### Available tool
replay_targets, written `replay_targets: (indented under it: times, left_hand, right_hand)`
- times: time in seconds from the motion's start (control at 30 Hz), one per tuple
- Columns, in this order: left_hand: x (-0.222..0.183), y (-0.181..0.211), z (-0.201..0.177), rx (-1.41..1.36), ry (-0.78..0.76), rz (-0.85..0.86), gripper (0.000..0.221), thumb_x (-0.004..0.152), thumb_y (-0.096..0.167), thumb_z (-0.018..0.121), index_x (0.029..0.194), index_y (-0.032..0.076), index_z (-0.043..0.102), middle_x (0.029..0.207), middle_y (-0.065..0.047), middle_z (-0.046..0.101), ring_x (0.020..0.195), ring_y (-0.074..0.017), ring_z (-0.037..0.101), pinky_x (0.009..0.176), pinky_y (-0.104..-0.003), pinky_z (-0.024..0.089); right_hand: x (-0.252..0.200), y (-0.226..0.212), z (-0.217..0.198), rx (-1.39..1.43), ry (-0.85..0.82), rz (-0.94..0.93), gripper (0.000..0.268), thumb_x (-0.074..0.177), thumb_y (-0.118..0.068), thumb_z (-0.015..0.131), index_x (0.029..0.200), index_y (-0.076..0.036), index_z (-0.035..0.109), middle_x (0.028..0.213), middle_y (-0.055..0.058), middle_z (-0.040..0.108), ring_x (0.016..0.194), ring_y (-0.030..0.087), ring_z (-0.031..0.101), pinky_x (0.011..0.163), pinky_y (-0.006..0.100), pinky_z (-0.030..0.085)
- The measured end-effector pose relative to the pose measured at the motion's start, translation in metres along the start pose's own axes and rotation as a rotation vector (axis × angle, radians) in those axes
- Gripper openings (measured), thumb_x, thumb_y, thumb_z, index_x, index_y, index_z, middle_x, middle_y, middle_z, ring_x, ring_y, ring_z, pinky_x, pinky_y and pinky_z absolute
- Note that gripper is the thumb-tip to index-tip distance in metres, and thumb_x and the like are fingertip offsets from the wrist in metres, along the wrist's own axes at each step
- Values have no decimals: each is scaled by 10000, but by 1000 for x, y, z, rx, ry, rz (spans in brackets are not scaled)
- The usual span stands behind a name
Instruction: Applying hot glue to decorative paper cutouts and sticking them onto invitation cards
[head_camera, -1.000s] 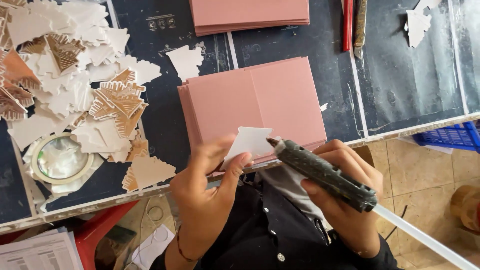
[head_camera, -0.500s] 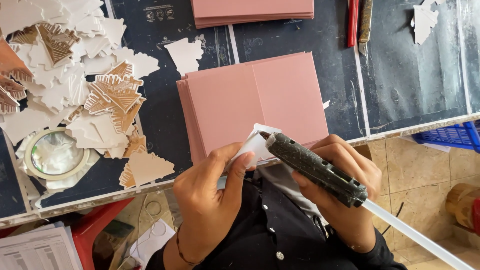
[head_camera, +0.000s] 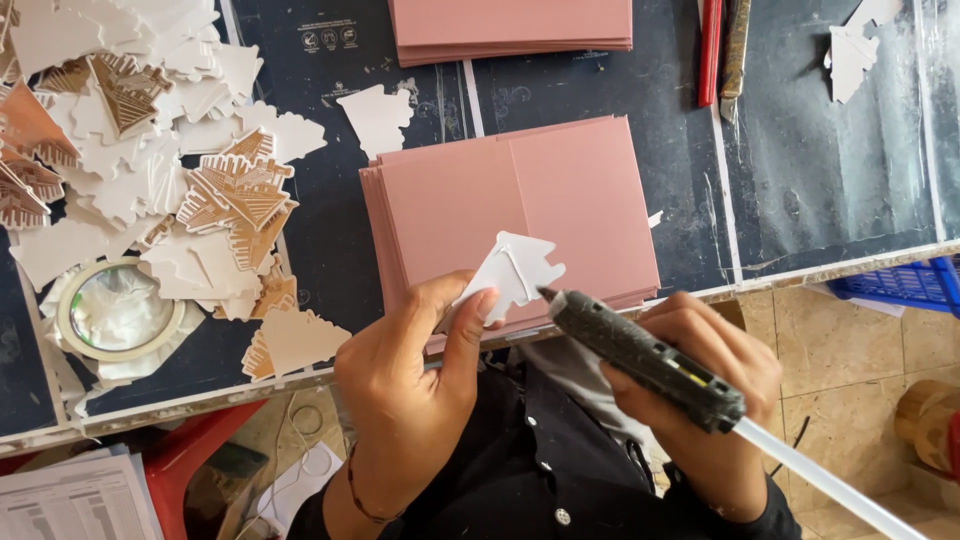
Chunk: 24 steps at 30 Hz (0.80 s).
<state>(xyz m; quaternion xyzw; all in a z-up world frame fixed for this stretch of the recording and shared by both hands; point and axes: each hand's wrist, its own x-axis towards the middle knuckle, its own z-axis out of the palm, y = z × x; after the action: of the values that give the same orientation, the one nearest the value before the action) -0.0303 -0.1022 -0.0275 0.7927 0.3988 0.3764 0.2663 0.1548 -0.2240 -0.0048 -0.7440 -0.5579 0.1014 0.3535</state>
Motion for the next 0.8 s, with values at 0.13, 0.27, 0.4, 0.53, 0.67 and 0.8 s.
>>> replay_targets:
  times: [0.13,0.27,0.4,0.53,0.67,0.8]
  left_hand:
    - [-1,2,2,-29,0,10,168,1064,202,713,1092,37,736,940,-33,824,640,-160,696,568,-309,518]
    - [0,1,1,-44,-12,25,168,1052,181,734,1093,18,732,985,-58,824,706,-172,744,608,-314,565]
    - [2,-2,2,-24,-11,12,160,1062,190,724,1105,36,735,920,-40,819,620,-150,675,538,-303,494]
    - [7,-5,8,-45,-21,-8,162,1074,209,703,1117,54,723,934,-30,822,640,-143,688,541,-294,478]
    - [16,-8,14,-185,-37,-102,166,1085,178,656,1047,33,727,927,-55,822,785,-152,809,652,-255,570]
    - [25,-15,18,-242,-35,-115,174,1058,153,704,1040,3,790,1124,-120,708,1042,-234,727,876,-331,617]
  right_hand:
    - [13,-8,5,16,97,3,264,927,-206,750,840,8,623,782,124,628,662,232,590,669,337,454]
    - [17,-7,8,6,105,-17,281,966,-195,754,827,-2,606,786,96,646,644,196,586,636,317,437]
    - [10,0,6,-88,62,-19,299,975,-255,777,826,-56,611,777,40,638,645,175,586,630,304,415]
    - [-8,34,2,-78,-18,17,289,958,-286,800,863,-64,641,775,32,591,624,169,548,598,298,398]
    - [-24,132,-10,-284,68,56,278,1030,-71,830,1121,12,581,1073,182,663,807,257,592,633,375,472]
    - [-10,208,-30,-439,56,187,340,1117,85,662,1399,211,521,1345,337,432,1060,492,539,886,643,542]
